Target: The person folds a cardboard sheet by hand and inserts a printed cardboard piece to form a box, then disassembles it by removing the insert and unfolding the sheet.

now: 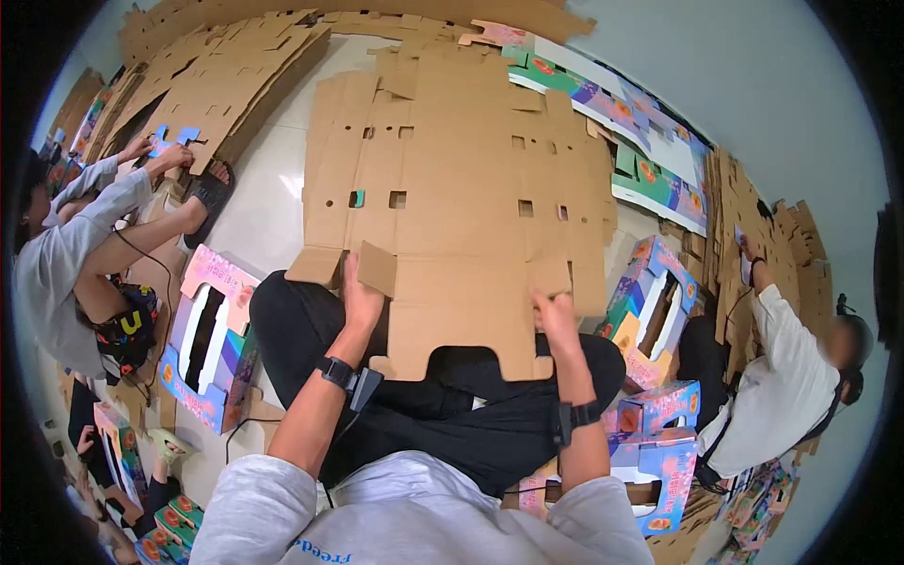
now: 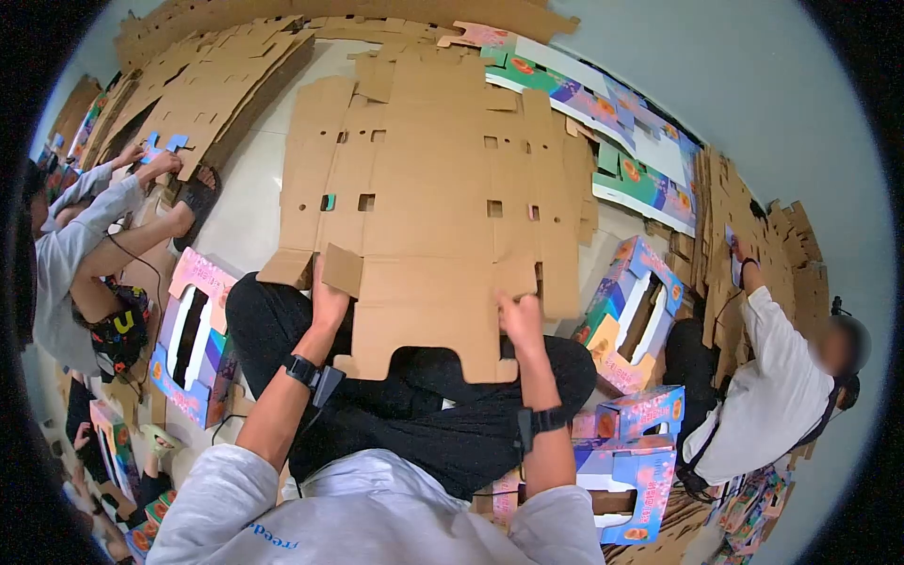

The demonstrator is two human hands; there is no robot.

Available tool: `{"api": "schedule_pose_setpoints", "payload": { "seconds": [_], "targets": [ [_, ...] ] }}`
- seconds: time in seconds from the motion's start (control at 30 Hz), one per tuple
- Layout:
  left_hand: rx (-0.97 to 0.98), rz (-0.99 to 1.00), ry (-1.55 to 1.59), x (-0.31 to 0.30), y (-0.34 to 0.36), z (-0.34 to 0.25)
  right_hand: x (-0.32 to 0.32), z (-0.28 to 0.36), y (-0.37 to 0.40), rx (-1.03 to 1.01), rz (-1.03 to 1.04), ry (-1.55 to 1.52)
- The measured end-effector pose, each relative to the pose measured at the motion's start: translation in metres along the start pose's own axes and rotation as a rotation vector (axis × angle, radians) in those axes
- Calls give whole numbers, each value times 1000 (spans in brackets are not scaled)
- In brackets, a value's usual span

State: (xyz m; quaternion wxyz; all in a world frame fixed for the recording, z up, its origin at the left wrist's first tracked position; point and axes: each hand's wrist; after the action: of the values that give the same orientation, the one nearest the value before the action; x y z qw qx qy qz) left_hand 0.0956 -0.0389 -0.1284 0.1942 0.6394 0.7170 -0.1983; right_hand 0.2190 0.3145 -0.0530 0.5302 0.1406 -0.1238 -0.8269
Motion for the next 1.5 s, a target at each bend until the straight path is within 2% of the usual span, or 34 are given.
{"api": "schedule_pose_setpoints", "payload": {
  "seconds": [0.07,0.1,0.13,0.2,0.23,0.33,0.37,0.43,0.5,0.6,0.7,0.8,0.83,0.93,1.03,1.1,1.2,1.23,1.27,1.33,1.4,1.47,1.5],
  "targets": [
    [-121,-18,-12,-19,7,-37,11,-5,17,-16,-4,9],
    [-112,-29,-30,-27,13,-61,11,-13,17,-106,-1,103],
    [-27,-3,-37,-25,15,-60,11,-20,16,-196,5,197],
    [143,36,-54,-25,16,-51,7,-5,24,22,87,51],
    [76,117,-90,-25,17,-42,11,6,27,132,131,-23],
    [-35,243,117,-14,9,-24,16,-7,14,13,187,171],
    [-181,336,111,-12,10,-21,16,-9,9,5,165,232],
    [-386,398,231,-18,8,-34,27,-10,5,-7,130,345],
    [-557,460,363,-18,0,-27,29,-13,1,-31,113,143],
    [-628,547,723,-16,1,-7,21,-15,-3,-114,52,-130],
    [-484,506,905,-20,7,-18,24,23,14,-151,-3,-317],
    [-100,415,654,-17,12,-40,19,10,7,-125,63,-244],
    [-121,402,614,-19,14,-43,19,9,6,-213,69,-137],
    [32,397,400,-23,11,-50,15,6,-3,-137,49,-230],
    [295,252,233,-28,4,-43,3,-1,-8,-22,184,-467],
    [465,210,75,-40,-6,-47,4,-6,-8,-60,144,-265],
    [406,543,-101,-76,-33,-77,23,7,12,-93,166,-133],
    [284,559,-216,-81,-37,-84,29,11,18,-102,191,-117],
    [385,505,-239,-79,-46,-71,32,8,18,-121,223,-41],
    [371,567,-317,-88,-51,-73,37,-11,15,-163,282,106],
    [307,646,-274,-89,-49,-79,26,-43,-6,-386,228,212],
    [313,689,-274,-87,-48,-72,22,-10,-3,-326,189,281],
    [354,689,-295,-81,-51,-62,6,-7,-17,-234,169,508]
  ]
}}
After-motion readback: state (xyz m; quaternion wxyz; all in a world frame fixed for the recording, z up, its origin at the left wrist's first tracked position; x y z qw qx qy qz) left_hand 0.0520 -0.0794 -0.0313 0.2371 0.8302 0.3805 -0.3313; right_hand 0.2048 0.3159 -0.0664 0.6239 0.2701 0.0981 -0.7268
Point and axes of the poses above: each hand's wrist, its own y-axis away from the middle knuckle, its own x-axis out of the palm, z = x × y, and after that the axes turned 8 degrees about -x, right-handed
